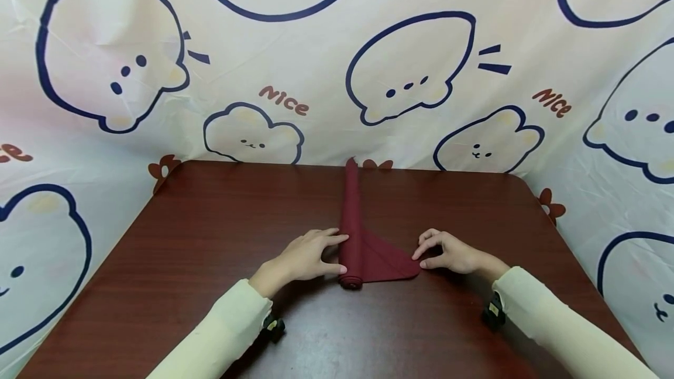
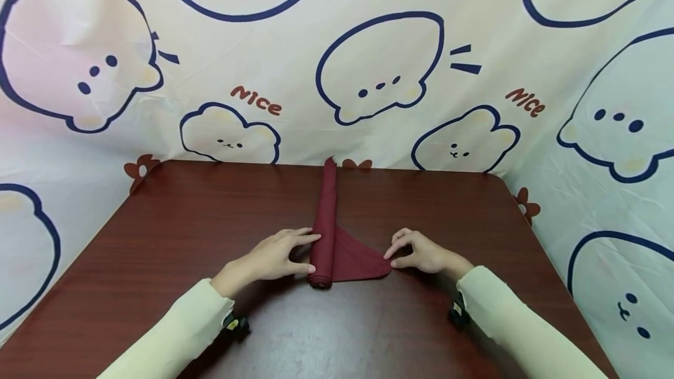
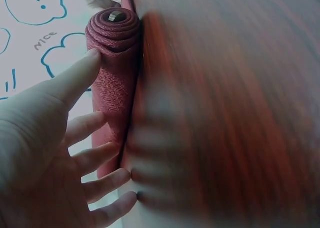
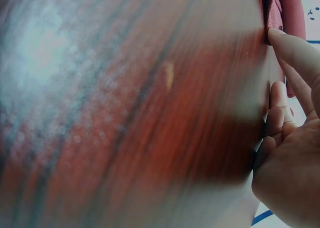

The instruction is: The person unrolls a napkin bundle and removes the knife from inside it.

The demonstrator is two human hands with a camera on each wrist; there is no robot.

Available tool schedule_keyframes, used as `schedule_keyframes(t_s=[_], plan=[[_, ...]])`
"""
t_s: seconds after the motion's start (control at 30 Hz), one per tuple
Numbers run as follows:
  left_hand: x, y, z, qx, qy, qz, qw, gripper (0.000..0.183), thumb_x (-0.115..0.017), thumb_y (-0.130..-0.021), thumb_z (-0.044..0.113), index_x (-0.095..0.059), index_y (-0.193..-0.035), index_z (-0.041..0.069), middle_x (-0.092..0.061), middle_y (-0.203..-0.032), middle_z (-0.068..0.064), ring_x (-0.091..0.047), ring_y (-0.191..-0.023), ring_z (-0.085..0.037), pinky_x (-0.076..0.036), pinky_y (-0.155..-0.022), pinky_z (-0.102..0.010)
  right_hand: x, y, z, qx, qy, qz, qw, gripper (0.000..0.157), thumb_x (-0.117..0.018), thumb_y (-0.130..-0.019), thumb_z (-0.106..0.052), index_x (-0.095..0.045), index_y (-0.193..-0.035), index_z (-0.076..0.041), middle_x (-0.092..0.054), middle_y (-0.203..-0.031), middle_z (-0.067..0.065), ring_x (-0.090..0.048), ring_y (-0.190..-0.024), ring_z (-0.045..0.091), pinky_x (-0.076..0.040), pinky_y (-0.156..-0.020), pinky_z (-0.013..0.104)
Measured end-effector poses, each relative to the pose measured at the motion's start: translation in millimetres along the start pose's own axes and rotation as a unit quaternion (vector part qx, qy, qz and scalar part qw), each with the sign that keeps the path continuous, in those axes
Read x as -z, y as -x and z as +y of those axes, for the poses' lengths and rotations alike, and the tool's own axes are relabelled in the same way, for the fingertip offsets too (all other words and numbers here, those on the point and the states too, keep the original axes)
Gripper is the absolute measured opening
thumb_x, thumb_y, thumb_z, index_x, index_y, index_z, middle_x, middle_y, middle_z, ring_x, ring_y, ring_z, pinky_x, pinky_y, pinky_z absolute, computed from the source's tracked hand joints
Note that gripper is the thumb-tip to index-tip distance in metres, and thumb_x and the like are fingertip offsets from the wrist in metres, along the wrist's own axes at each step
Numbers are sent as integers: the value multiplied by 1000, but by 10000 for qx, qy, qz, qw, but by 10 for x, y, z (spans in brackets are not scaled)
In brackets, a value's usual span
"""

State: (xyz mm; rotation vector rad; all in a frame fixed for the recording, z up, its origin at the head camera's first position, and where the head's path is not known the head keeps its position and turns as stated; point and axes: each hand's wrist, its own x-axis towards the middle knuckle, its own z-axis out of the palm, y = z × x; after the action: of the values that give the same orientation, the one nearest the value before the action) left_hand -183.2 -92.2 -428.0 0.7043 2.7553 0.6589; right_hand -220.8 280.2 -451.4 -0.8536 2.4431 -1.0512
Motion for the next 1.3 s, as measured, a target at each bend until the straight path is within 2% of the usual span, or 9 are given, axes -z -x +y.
schedule_keyframes(t_s=[0.23, 0.5, 0.67, 0.8, 0.9, 1.13, 1.3], plan=[[80, -28, -13, -122, -2, -65, 9999, 65, -72, -91, 48, -52, -149, 27, -41, -161, -9, -39, -147, -37, -36, -114, -62, -1, -4, -13, -20, -30, 21, 10000, 14, -77, -89, -17, -80, -102, -12, -55, -114, 8, -45, -108, 5, -36, -97, 25], [141, -156, 159, -316, 142, 230, 9991, 68, -73, -91, 46, -49, -151, 24, -34, -165, -7, -33, -151, -34, -37, -116, -59, 3, -7, -8, -13, -44, 0, 10000, 14, -77, -89, -17, -80, -102, -13, -56, -114, 8, -45, -108, 7, -36, -97, 25], [97, -249, 228, -494, -132, 44, 9987, 75, -73, -89, 52, -45, -153, 26, -28, -168, -6, -32, -151, -34, -37, -115, -61, 9, -8, -7, -47, -75, 39, 10000, 13, -78, -88, -17, -80, -101, -13, -56, -114, 8, -46, -108, 7, -36, -97, 26], [48, -269, 232, -440, -357, -167, 9983, 72, -66, -90, 61, -47, -152, 29, -26, -169, -5, -31, -151, -34, -35, -116, -60, 7, -10, -16, -80, -97, 39, 9999, 14, -78, -88, -16, -80, -101, -13, -56, -114, 9, -46, -107, 6, -36, -97, 26], [20, -257, 229, -357, -460, -199, 9981, 69, -61, -91, 66, -50, -150, 31, -26, -168, -4, -31, -151, -33, -34, -116, -60, -4, -13, -18, -61, -95, 47, 9999, 14, -78, -88, -16, -80, -101, -12, -56, -114, 9, -46, -107, 6, -36, -98, 25], [-20, -237, 200, -227, -576, -197, 9979, 74, -67, -87, 65, -49, -150, 31, -27, -168, -5, -33, -149, -34, -37, -114, -59, 0, -9, -14, -25, -50, 2, 10000, 15, -78, -88, -18, -80, -102, -12, -55, -114, 8, -45, -107, 4, -36, -97, 25], [-19, -219, 162, -215, -411, -115, 9989, 74, -72, -85, 61, -50, -148, 28, -28, -167, -7, -34, -148, -37, -37, -113, -62, -13, -7, -15, -28, -33, 71, 10000, 14, -78, -88, -17, -80, -101, -13, -56, -115, 8, -45, -108, 3, -36, -98, 25]])
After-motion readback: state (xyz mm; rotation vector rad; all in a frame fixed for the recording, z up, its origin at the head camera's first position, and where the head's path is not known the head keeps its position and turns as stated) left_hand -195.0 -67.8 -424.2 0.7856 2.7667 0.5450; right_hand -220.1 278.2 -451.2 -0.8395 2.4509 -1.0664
